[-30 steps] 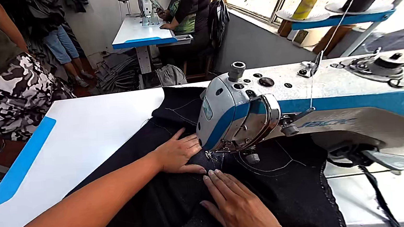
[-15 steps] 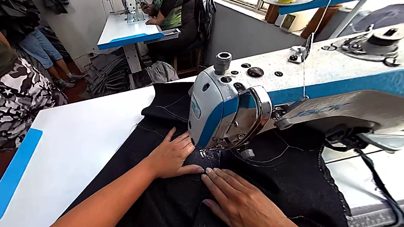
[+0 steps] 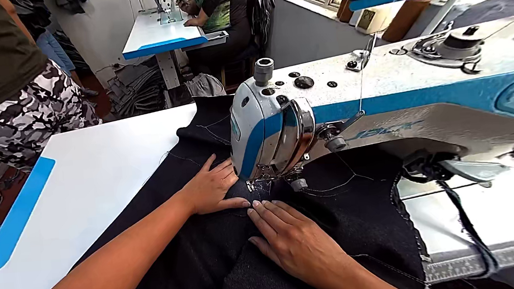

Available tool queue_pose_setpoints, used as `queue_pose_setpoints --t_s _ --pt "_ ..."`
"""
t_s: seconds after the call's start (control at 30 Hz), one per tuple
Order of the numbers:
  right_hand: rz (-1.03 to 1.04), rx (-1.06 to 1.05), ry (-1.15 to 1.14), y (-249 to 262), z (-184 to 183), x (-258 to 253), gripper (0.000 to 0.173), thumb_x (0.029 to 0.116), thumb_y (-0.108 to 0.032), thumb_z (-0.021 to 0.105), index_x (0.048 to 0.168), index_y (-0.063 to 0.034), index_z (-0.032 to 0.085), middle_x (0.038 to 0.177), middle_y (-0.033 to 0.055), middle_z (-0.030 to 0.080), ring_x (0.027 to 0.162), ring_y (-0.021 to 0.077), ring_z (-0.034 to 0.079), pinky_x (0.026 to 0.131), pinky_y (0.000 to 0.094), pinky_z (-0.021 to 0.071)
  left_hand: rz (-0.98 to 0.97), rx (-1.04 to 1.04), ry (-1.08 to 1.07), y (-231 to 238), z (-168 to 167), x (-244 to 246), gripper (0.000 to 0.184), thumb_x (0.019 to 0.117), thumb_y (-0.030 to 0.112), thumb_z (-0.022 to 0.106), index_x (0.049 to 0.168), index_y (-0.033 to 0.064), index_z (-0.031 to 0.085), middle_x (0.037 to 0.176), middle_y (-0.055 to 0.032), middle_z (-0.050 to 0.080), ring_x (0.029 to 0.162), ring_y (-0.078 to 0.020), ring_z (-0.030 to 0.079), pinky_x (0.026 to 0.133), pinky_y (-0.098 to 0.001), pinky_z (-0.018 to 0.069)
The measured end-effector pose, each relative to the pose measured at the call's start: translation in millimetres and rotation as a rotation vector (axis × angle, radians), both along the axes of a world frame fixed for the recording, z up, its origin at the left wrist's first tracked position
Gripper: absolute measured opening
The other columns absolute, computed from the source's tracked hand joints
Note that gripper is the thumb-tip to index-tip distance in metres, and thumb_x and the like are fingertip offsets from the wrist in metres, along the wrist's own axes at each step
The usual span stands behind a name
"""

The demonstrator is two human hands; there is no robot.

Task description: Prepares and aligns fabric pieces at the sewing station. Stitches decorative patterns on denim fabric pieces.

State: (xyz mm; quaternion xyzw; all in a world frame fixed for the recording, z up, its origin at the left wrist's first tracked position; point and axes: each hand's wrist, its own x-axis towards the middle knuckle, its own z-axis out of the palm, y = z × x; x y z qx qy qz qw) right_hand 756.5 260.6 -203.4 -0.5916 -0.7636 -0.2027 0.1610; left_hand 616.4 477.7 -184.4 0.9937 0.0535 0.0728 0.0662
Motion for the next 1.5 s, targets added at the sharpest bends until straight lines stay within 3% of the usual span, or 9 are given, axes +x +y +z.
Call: queue_pose_setpoints --t_s 0.57,0.77,0.87,0.93,1.0,1.1,1.2,1.33,1.5 --pt "0.27 0.017 0.012 28.0 1.7 49.9 0.044 0.1047 -0.036 0.045 0.118 -0.008 0.075 0.114 0.0088 0.076 0.113 0.0244 0.07 0.1 0.0388 0.0541 0.196 -0.015 0.005 -7.6 -0.6 -1.2 0.085 0.0985 0.071 0.037 0.15 0.0045 0.05 0.16 -0.0146 0.042 0.155 -0.0316 0.028 0.121 -0.0681 0.012" --pt "0.538 -0.022 0.047 54.9 -1.1 100.8 0.038 0.1041 -0.032 0.048 0.121 -0.0127 0.076 0.123 0.0072 0.074 0.12 0.0223 0.067 0.103 0.0369 0.0522 0.465 -0.048 0.016 -34.9 -0.2 -3.1 0.093 0.0968 0.074 0.039 0.159 0.005 0.034 0.167 -0.0116 0.032 0.157 -0.0318 0.021 0.12 -0.0711 0.0091" --pt "0.363 -0.137 0.046 39.6 22.1 83.2 0.037 0.1028 -0.034 0.05 0.119 -0.0133 0.076 0.12 0.0084 0.073 0.117 0.0247 0.068 0.1 0.0414 0.055 0.5 -0.091 0.053 -38.0 4.8 -3.4 0.093 0.0962 0.073 0.042 0.16 0.0056 0.033 0.167 -0.0109 0.03 0.158 -0.0323 0.018 0.119 -0.0725 0.0071" --pt "0.184 -0.164 0.126 14.0 42.7 40.4 0.03 0.1009 -0.026 0.056 0.112 -0.0073 0.076 0.116 0.013 0.073 0.115 0.0308 0.069 0.097 0.0486 0.0561 0.474 -0.177 0.151 -31.3 17.9 -3.4 0.091 0.0965 0.07 0.047 0.161 0.008 0.031 0.169 -0.0103 0.025 0.159 -0.0328 0.012 0.118 -0.0744 0.0014" --pt "0.05 -0.092 0.271 -1.1 47.6 -13.3 0.034 0.1013 -0.032 0.055 0.109 -0.0081 0.077 0.113 0.0098 0.076 0.112 0.0273 0.072 0.096 0.0459 0.0577 0.361 -0.167 0.173 -16.7 30.2 -2.3 0.079 0.0987 0.063 0.051 0.156 0.0094 0.042 0.166 -0.0114 0.034 0.157 -0.036 0.016 0.115 -0.0785 0.0034" --pt "-0.098 -0.144 0.409 10.2 28.5 -72.4 0.063 0.0983 -0.051 0.055 0.129 0.0019 0.067 0.14 0.0223 0.062 0.134 0.0391 0.057 0.112 0.0545 0.0448 -0.042 0.005 -0.017 17.0 26.9 4.8 0.051 0.1017 0.047 0.052 0.126 0.0048 0.068 0.146 -0.0132 0.059 0.148 -0.0362 0.039 0.116 -0.0756 0.0153" --pt "-0.214 -0.193 0.321 29.8 1.1 -87.7 0.082 0.1002 -0.063 0.042 0.143 0.0062 0.055 0.154 0.0279 0.046 0.145 0.0436 0.043 0.12 0.0569 0.0318 -0.313 0.065 -0.019 37.7 10.5 11.3 0.052 0.107 0.041 0.037 0.129 0.0049 0.067 0.144 -0.0145 0.06 0.146 -0.0335 0.044 0.119 -0.0692 0.0186" --pt "-0.192 -0.112 0.226 27.8 -12.3 -79.1 0.078 0.1031 -0.062 0.032 0.14 0.0014 0.06 0.149 0.0224 0.054 0.14 0.0362 0.052 0.118 0.0496 0.0372 -0.275 0.002 -0.019 38.7 1.0 7.2 0.058 0.1068 0.049 0.034 0.133 0.0082 0.066 0.148 -0.0134 0.058 0.148 -0.032 0.042 0.121 -0.0645 0.0211" --pt "-0.02 -0.073 0.241 18.4 -15.2 -46.5 0.061 0.1049 -0.049 0.039 0.135 -0.0019 0.065 0.144 0.0139 0.061 0.136 0.0278 0.057 0.116 0.0431 0.0419 -0.081 0.012 -0.019 18.4 0.8 -4.1 0.059 0.1064 0.051 0.035 0.141 0.0115 0.061 0.155 -0.0112 0.051 0.152 -0.0305 0.034 0.121 -0.0644 0.0201"
